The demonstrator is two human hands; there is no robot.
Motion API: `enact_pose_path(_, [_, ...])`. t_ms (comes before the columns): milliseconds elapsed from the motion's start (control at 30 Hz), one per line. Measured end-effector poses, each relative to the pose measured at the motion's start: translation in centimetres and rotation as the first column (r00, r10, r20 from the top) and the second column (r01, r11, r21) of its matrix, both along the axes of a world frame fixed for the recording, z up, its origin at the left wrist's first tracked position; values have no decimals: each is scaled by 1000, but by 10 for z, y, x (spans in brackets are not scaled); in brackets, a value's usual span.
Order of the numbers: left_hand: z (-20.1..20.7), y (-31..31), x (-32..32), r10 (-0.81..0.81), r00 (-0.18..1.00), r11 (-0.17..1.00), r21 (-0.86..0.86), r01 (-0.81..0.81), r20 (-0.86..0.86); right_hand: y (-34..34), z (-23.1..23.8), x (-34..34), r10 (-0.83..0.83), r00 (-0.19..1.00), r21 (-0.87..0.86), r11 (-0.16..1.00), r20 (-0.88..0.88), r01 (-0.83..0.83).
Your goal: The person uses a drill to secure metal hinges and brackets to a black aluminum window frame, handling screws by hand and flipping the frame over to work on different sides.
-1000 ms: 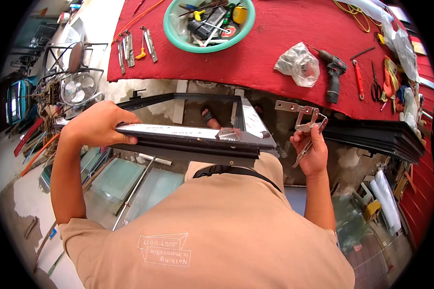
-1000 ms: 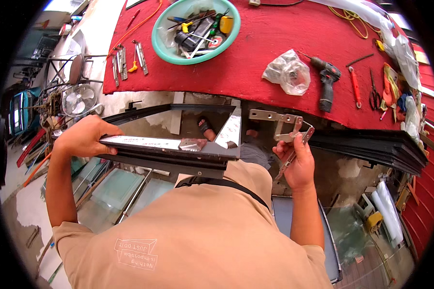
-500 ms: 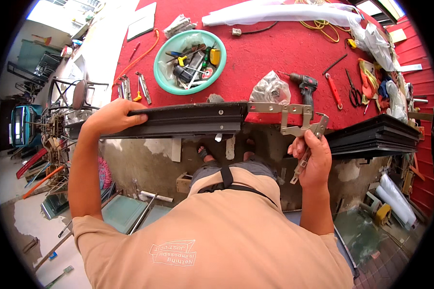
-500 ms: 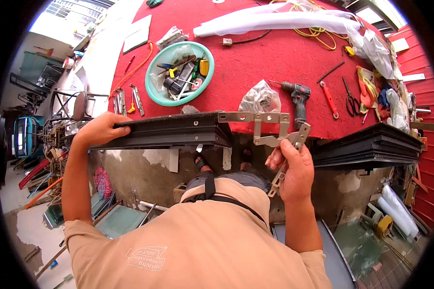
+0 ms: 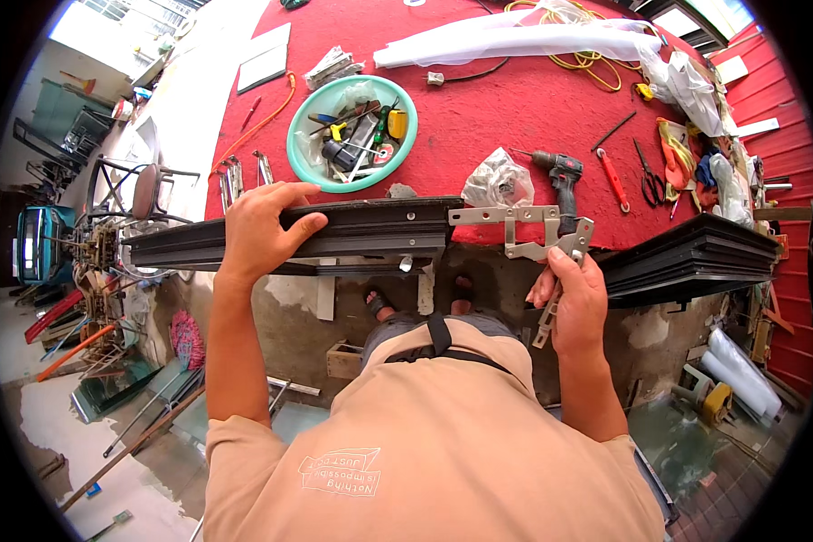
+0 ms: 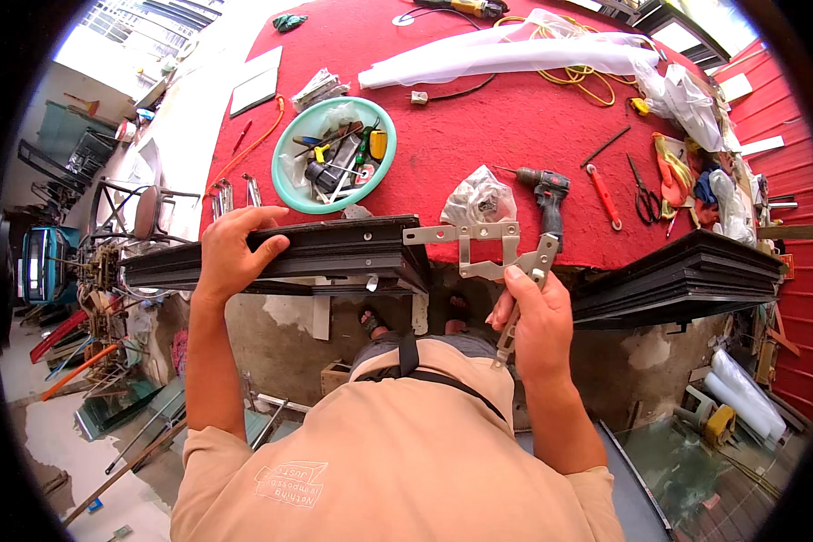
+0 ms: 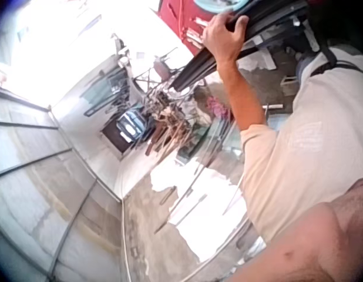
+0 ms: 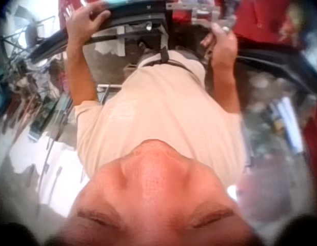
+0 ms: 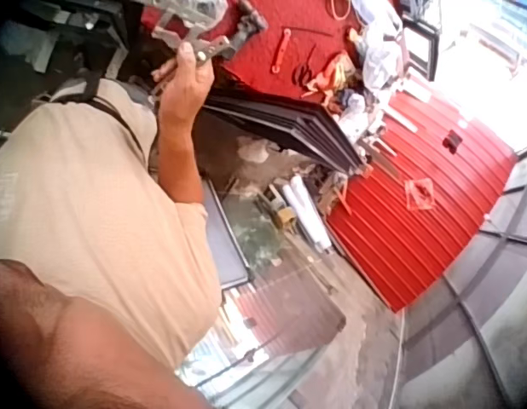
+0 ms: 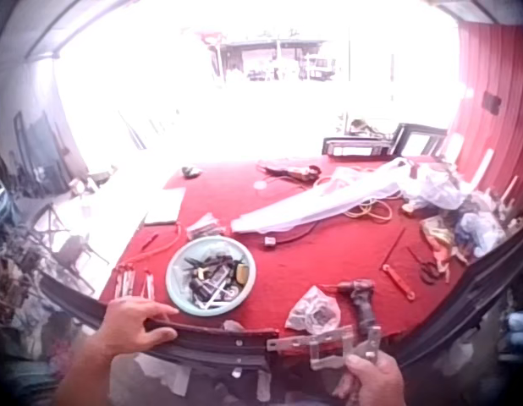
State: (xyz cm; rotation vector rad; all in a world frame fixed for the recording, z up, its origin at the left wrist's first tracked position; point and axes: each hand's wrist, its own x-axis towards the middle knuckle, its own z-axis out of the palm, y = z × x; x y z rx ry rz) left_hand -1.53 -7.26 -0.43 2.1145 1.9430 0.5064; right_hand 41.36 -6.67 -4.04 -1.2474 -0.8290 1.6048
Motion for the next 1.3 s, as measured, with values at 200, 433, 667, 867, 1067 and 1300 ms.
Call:
enact_pose_path(200, [-13,2,-1,26,999,992,121,-21,-37,-2,-8,-15,-50,998,-60,997,-49,47])
enact_pose_path(433, [-15,3,-1,15,999,987,161,-8,-44,-3,-6,-12,-84,996,-60,995,-33,82])
enact_pose_path(667, [-16,4,-2,14,1000,986,164,-11,-22,-8,-5,-18,-118,993,-87,989,5,118])
enact_pose_path(867, [-12,4,2,15,1000,982,189,-12,-13,-10,-9,-17,-111,992,-100,989,-55,105])
enact_pose_path(1067, [-18,4,0,29,999,980,195,-25,-16,-5,-7,-13,-22,997,15,1000,74,21])
enact_pose_path(1300, [-18,5,3,29,999,971,236,-24,-19,9,-9,-12,-24,999,-145,989,-28,20])
